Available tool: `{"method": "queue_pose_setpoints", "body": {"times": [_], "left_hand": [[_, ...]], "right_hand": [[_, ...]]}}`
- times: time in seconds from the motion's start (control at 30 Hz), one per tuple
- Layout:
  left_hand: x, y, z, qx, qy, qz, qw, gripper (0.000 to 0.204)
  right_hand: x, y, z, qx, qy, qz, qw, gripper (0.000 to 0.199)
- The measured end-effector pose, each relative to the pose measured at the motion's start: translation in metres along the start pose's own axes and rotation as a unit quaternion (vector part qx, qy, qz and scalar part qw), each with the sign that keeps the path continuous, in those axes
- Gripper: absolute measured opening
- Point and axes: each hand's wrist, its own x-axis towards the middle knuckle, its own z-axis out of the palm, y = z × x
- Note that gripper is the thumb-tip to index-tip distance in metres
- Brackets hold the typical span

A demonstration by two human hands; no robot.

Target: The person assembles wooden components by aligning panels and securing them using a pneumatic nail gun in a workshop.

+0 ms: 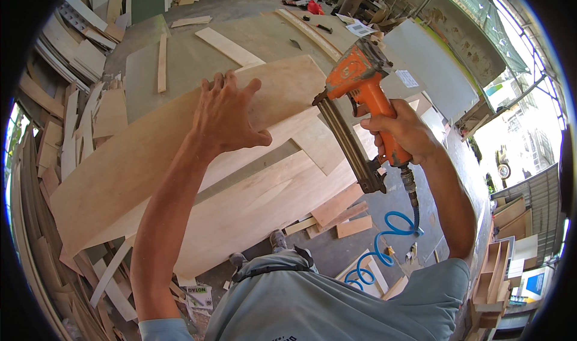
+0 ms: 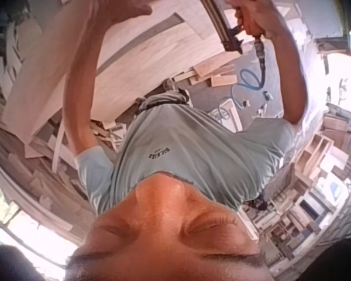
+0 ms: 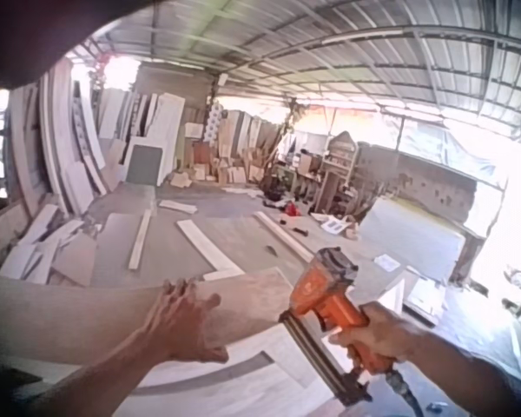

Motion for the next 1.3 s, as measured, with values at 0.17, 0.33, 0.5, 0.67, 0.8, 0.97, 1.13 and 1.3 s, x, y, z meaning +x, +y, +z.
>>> {"method": "queue_pose_setpoints", "body": {"times": [0.17, 0.33, 0.5, 0.67, 0.8, 0.97, 1.13, 1.3], "left_hand": [[0.0, 0.002, -0.003, -0.004, -0.017, -0.007, 1.0, 0.083], [0.0, 0.0, -0.001, -0.005, -0.007, -0.004, 1.0, 0.085], [-0.001, -0.001, 0.0, -0.003, -0.001, -0.003, 1.0, 0.084], [-0.001, -0.002, 0.004, -0.002, 0.022, 0.007, 1.0, 0.08], [0.0, -0.002, 0.002, 0.003, 0.009, 0.01, 1.0, 0.08], [0.001, -0.007, 0.007, 0.0, 0.04, 0.031, 0.999, 0.079], [0.003, -0.012, 0.013, -0.01, 0.065, 0.047, 0.997, 0.077], [0.001, -0.012, 0.012, -0.015, 0.079, 0.048, 0.996, 0.077]], "right_hand": [[0.002, 0.002, -0.001, 0.001, -0.015, -0.001, 1.0, 0.043], [0.002, 0.0, 0.0, -0.005, -0.008, -0.003, 1.0, 0.043], [0.0, -0.002, 0.001, -0.004, -0.001, -0.002, 1.0, 0.044], [0.004, 0.004, 0.0, -0.004, -0.008, -0.017, 1.0, 0.043], [0.004, 0.002, 0.001, -0.003, -0.013, -0.009, 1.0, 0.042], [0.0, -0.004, 0.0, 0.018, -0.041, -0.002, 0.999, 0.044], [-0.013, -0.019, 0.013, 0.033, -0.063, -0.012, 0.997, 0.044], [-0.009, -0.014, 0.019, 0.012, -0.08, -0.019, 0.997, 0.046]]}}
